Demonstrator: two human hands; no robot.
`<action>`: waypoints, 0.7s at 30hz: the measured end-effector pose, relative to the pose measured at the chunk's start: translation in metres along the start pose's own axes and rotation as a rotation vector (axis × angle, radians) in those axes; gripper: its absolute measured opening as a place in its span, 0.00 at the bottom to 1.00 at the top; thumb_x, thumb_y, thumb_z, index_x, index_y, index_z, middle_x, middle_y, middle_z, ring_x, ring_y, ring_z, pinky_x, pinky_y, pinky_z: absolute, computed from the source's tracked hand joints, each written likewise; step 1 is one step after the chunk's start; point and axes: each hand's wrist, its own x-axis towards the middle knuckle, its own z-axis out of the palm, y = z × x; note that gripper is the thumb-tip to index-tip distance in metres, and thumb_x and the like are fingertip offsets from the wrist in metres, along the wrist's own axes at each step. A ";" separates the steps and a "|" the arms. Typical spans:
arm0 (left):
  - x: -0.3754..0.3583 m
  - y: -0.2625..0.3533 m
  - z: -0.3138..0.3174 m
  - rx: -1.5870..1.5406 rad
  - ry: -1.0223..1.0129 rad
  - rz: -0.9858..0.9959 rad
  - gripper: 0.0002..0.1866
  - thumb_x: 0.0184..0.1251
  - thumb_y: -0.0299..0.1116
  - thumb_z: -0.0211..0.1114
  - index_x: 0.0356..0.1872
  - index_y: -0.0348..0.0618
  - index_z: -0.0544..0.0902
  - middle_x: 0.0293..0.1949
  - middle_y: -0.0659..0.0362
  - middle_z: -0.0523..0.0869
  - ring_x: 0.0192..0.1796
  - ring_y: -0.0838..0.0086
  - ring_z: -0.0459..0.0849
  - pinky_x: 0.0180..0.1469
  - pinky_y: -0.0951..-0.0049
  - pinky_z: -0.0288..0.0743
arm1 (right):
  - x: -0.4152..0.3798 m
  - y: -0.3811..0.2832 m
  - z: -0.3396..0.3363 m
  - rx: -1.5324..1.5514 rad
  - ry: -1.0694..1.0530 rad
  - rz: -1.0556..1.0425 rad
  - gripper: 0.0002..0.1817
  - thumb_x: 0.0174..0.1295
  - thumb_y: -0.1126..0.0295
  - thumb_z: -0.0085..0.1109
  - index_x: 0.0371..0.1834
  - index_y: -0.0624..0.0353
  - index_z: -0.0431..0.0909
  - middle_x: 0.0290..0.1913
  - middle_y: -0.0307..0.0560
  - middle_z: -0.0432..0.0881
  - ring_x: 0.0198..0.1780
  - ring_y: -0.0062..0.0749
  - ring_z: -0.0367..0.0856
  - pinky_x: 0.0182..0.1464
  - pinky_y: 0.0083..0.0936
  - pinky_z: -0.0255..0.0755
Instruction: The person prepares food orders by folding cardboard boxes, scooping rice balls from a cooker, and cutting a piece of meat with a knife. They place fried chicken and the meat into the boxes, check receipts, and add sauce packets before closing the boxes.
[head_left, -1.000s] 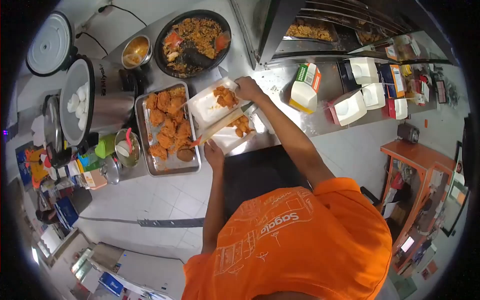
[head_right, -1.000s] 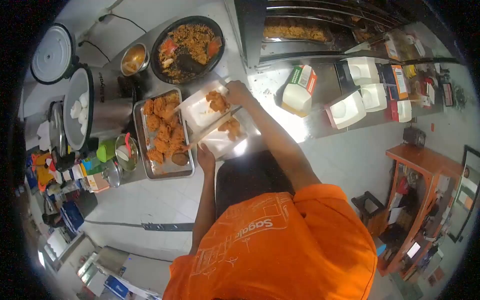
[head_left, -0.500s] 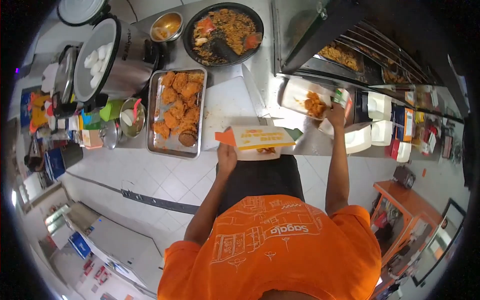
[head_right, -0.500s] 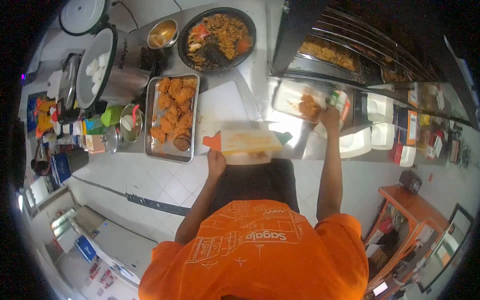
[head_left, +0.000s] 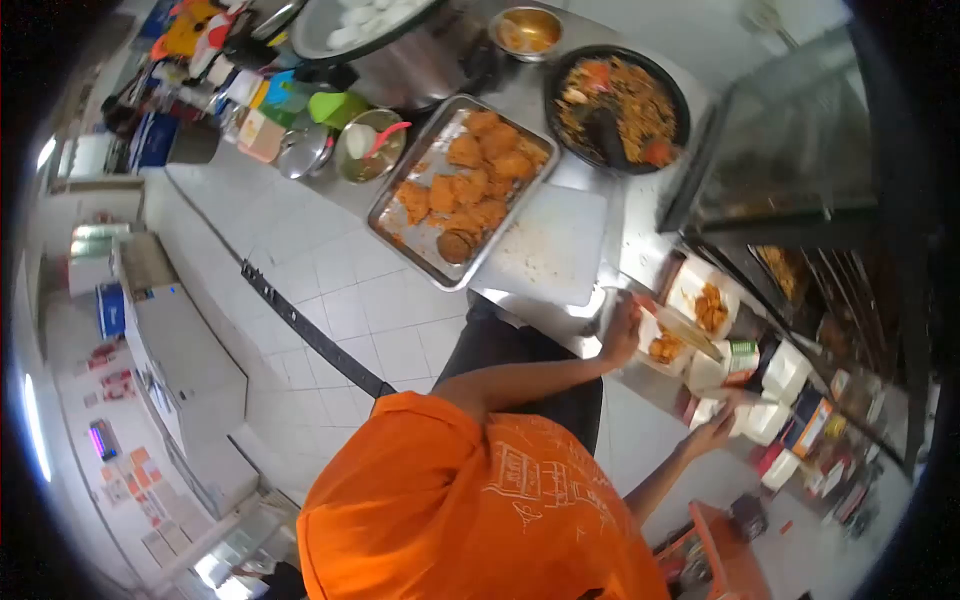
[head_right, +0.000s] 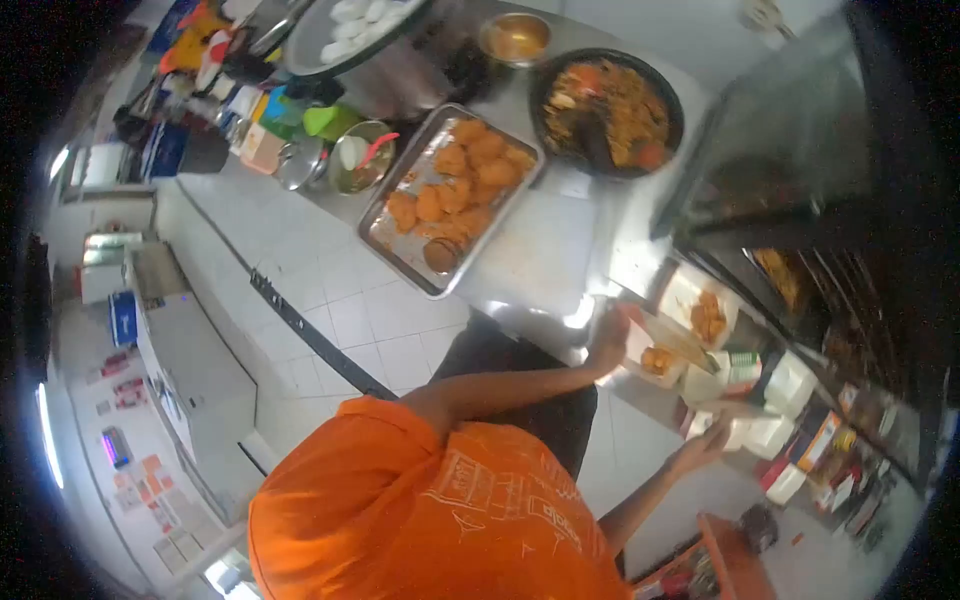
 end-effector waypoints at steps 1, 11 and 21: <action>0.002 -0.003 0.004 0.010 0.033 0.013 0.11 0.77 0.31 0.48 0.52 0.37 0.70 0.49 0.48 0.78 0.55 0.51 0.75 0.59 0.55 0.67 | -0.028 0.005 0.003 -0.009 0.030 0.092 0.23 0.74 0.58 0.48 0.59 0.67 0.77 0.54 0.50 0.82 0.54 0.36 0.78 0.59 0.33 0.69; -0.024 0.106 -0.146 0.223 -0.488 0.013 0.18 0.52 0.29 0.66 0.46 0.44 0.77 0.28 0.54 0.80 0.30 0.62 0.80 0.34 0.60 0.74 | -0.154 -0.093 0.075 0.103 -0.086 0.001 0.16 0.75 0.64 0.49 0.52 0.68 0.76 0.44 0.50 0.79 0.40 0.33 0.78 0.42 0.28 0.76; -0.069 0.157 -0.614 0.105 0.184 -0.263 0.21 0.60 0.24 0.65 0.56 0.42 0.77 0.48 0.54 0.82 0.47 0.70 0.86 0.49 0.69 0.80 | -0.355 -0.381 0.431 0.303 -1.207 -0.493 0.09 0.69 0.71 0.58 0.46 0.65 0.80 0.37 0.45 0.84 0.39 0.26 0.82 0.43 0.24 0.76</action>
